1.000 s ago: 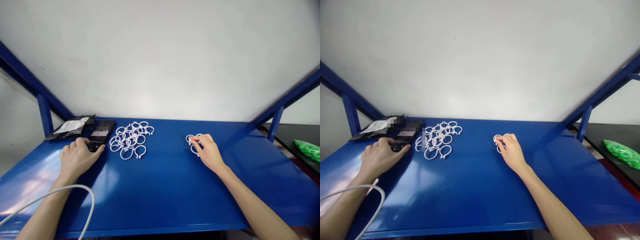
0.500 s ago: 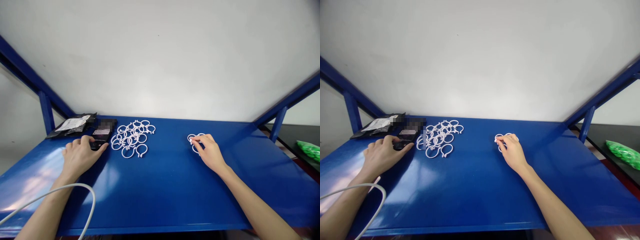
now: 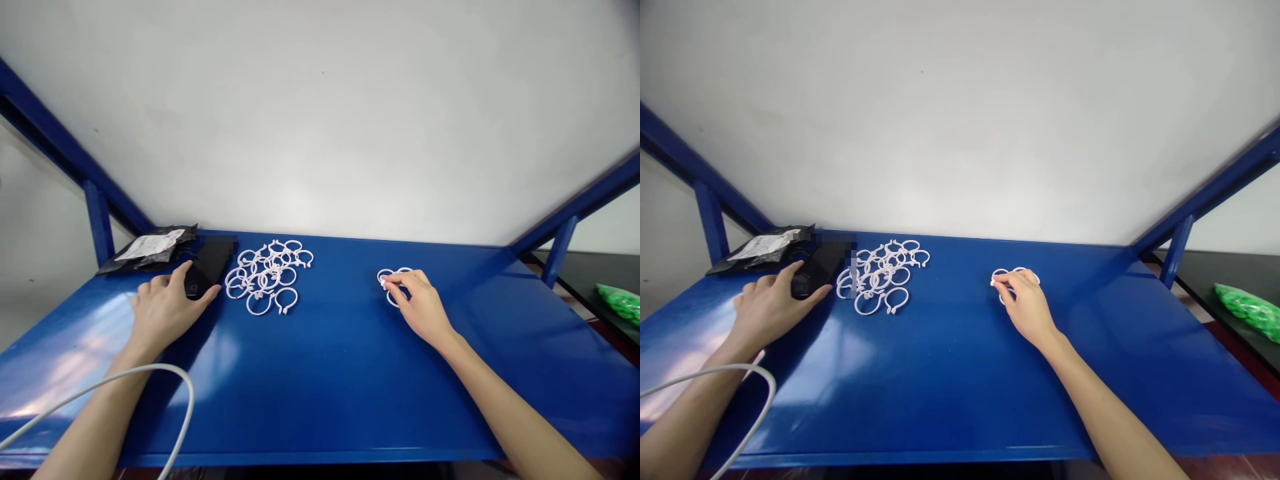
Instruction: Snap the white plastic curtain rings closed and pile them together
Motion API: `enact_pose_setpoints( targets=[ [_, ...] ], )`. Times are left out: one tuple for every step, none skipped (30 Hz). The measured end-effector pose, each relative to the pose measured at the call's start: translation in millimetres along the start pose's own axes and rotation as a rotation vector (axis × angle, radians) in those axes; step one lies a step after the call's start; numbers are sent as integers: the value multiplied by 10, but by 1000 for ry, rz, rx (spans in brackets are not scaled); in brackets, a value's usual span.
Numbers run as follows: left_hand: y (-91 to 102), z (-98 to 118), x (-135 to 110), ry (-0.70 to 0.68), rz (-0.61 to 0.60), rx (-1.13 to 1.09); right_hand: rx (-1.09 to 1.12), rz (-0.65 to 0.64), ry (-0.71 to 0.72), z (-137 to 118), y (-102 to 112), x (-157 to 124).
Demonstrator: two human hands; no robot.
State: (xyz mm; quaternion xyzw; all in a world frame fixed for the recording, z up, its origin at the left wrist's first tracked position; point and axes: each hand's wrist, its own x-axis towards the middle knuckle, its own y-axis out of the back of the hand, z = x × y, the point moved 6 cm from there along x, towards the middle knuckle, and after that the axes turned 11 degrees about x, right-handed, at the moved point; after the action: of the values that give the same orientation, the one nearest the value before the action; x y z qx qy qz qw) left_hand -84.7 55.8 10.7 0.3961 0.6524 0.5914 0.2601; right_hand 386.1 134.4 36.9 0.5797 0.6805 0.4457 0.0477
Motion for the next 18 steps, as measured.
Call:
enact_pose_setpoints(
  targets=[
    [3,0,-3,2,0,-2,-2,1,2,0,0,0],
    [4,0,-6,4,-2,-5,-4,3,6,-1,0,-1],
    [4,0,-7,4,-5,-9,-5,5,10,-1,-1,-2],
    [3,-2,-8,5,-9,-12,-6,6,12,-1,-3,-2],
    [1,-4,-9,5,-13,-16,-6,8,15,-1,-4,-3],
    [-1,-6,-9,6,-16,-18,-5,8,15,-1,-5,-3],
    [-3,-9,-9,7,-18,-19,-4,8,14,0,-6,-3],
    [-6,-11,-9,7,-20,-19,-2,6,13,-1,-7,-3],
    [-8,-12,-8,6,-22,-18,-1,6,11,-1,-7,-2],
    [-10,-13,-8,5,-23,-18,1,5,7,-1,-6,-1],
    [-12,-13,-7,3,-25,-18,2,2,1,1,-8,0],
    [-14,-13,-7,2,-27,-18,4,-2,-5,3,-11,1],
    [-15,-13,-6,0,-29,-18,5,-4,-9,4,-13,1],
    [-15,-13,-5,0,-31,-18,7,-3,-12,6,-15,0],
    [-15,-12,-4,-1,-33,-17,9,-1,-13,6,-16,-1],
    [-15,-10,-3,-3,-35,-16,12,4,-13,6,-17,-2],
    [-14,-8,-3,-5,-37,-15,15,8,-13,6,-17,-4],
    [-12,-5,-4,-8,-38,-15,17,12,-13,6,-18,-5]
  ],
)
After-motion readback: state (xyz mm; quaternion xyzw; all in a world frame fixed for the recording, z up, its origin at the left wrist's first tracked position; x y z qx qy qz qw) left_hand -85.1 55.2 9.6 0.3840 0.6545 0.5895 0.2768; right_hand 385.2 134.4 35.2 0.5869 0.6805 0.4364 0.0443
